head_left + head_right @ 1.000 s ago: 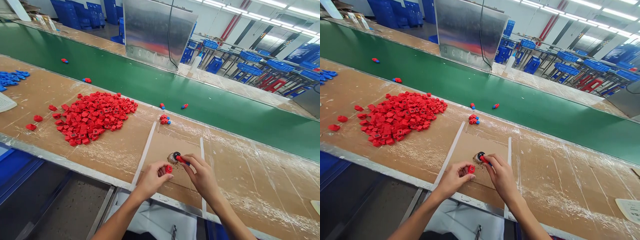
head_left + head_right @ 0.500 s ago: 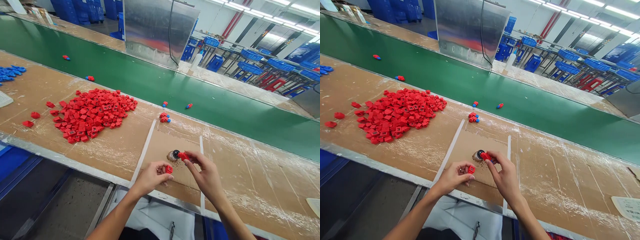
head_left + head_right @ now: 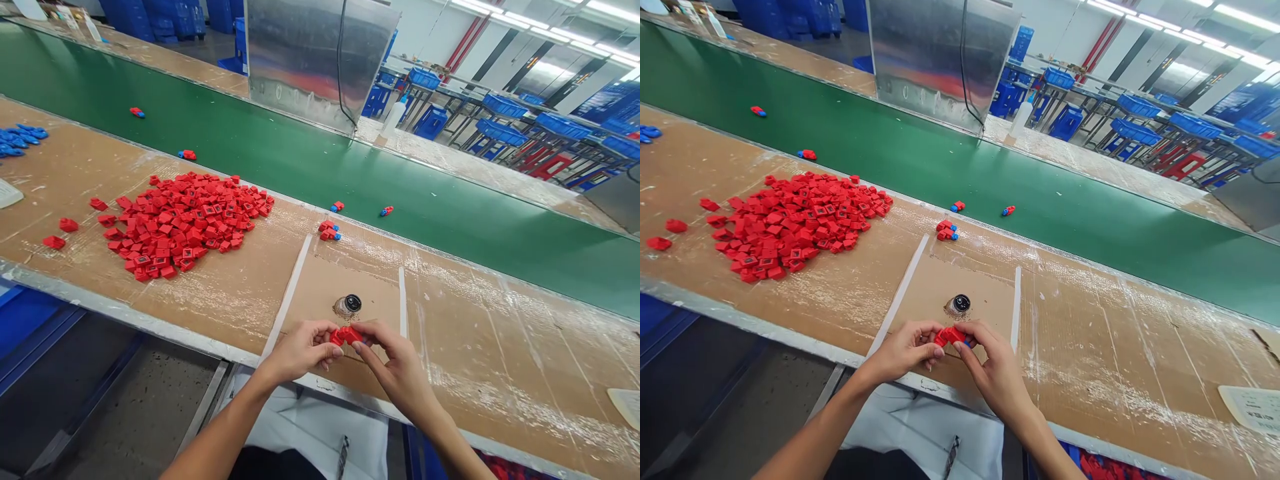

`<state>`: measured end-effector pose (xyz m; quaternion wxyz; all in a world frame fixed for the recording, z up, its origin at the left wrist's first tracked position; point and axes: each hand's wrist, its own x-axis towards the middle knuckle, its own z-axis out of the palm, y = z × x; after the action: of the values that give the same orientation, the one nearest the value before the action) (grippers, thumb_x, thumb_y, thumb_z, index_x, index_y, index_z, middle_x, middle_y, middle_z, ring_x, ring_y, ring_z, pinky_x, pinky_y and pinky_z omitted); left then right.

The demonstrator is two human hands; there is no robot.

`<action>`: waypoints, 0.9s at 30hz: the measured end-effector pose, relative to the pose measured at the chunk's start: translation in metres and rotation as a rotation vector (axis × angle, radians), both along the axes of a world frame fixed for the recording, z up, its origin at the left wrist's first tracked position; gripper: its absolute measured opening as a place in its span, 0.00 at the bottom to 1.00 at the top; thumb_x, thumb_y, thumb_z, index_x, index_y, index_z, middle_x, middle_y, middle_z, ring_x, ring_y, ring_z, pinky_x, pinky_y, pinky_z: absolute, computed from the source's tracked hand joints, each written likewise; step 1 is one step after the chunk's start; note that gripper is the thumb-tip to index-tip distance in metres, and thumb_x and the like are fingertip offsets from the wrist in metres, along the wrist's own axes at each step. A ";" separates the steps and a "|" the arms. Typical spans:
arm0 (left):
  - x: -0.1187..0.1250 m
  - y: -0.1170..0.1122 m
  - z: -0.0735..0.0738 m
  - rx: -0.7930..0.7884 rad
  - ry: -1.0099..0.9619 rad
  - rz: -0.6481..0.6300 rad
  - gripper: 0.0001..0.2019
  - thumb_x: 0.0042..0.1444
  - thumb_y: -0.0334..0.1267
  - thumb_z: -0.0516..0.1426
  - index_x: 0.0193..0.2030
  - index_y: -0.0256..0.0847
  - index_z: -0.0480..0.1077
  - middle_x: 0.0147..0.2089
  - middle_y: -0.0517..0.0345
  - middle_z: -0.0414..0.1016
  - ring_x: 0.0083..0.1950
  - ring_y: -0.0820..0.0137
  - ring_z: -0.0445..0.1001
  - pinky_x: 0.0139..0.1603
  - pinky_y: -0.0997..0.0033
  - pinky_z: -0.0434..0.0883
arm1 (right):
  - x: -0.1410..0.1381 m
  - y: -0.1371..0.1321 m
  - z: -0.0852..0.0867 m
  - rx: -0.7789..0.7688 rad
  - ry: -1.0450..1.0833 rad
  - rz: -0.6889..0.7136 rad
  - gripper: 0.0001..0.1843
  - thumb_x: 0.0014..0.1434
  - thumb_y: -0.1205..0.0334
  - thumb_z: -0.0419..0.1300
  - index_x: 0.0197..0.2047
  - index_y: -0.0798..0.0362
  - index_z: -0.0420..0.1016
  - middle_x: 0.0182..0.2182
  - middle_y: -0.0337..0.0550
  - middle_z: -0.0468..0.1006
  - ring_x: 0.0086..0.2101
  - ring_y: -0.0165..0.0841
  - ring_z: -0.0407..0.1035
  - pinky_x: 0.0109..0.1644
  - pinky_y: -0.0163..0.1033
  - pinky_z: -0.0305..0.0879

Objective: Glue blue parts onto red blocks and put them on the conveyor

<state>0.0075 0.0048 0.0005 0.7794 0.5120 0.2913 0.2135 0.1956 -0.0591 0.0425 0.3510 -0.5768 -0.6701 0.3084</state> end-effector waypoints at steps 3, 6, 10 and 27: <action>-0.001 0.001 0.000 0.012 0.020 -0.016 0.14 0.53 0.40 0.61 0.45 0.36 0.74 0.28 0.63 0.67 0.26 0.76 0.66 0.29 0.76 0.68 | -0.002 0.000 -0.002 0.003 -0.002 0.012 0.09 0.67 0.61 0.57 0.49 0.50 0.72 0.40 0.44 0.75 0.38 0.34 0.69 0.42 0.38 0.65; -0.003 0.001 0.000 0.020 0.050 -0.035 0.12 0.54 0.39 0.60 0.44 0.36 0.74 0.27 0.64 0.68 0.25 0.76 0.67 0.28 0.76 0.68 | -0.004 -0.002 -0.005 0.016 -0.012 0.058 0.07 0.68 0.63 0.56 0.47 0.50 0.73 0.40 0.44 0.74 0.39 0.34 0.68 0.42 0.37 0.65; -0.005 0.001 0.006 0.071 0.101 -0.051 0.08 0.55 0.37 0.57 0.39 0.36 0.73 0.25 0.64 0.67 0.26 0.75 0.66 0.27 0.77 0.68 | -0.008 -0.006 -0.009 0.022 -0.051 0.101 0.09 0.69 0.66 0.52 0.47 0.50 0.73 0.38 0.43 0.71 0.39 0.34 0.67 0.42 0.37 0.64; -0.003 0.004 0.006 0.049 0.154 -0.095 0.10 0.57 0.40 0.57 0.40 0.36 0.73 0.25 0.63 0.68 0.25 0.75 0.68 0.25 0.77 0.66 | -0.015 0.000 -0.012 0.053 -0.134 0.110 0.09 0.69 0.66 0.49 0.40 0.52 0.70 0.36 0.46 0.71 0.36 0.36 0.67 0.39 0.38 0.65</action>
<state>0.0045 0.0087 0.0068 0.7514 0.5589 0.3202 0.1433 0.1803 -0.0591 0.0305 0.3029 -0.5490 -0.7307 0.2699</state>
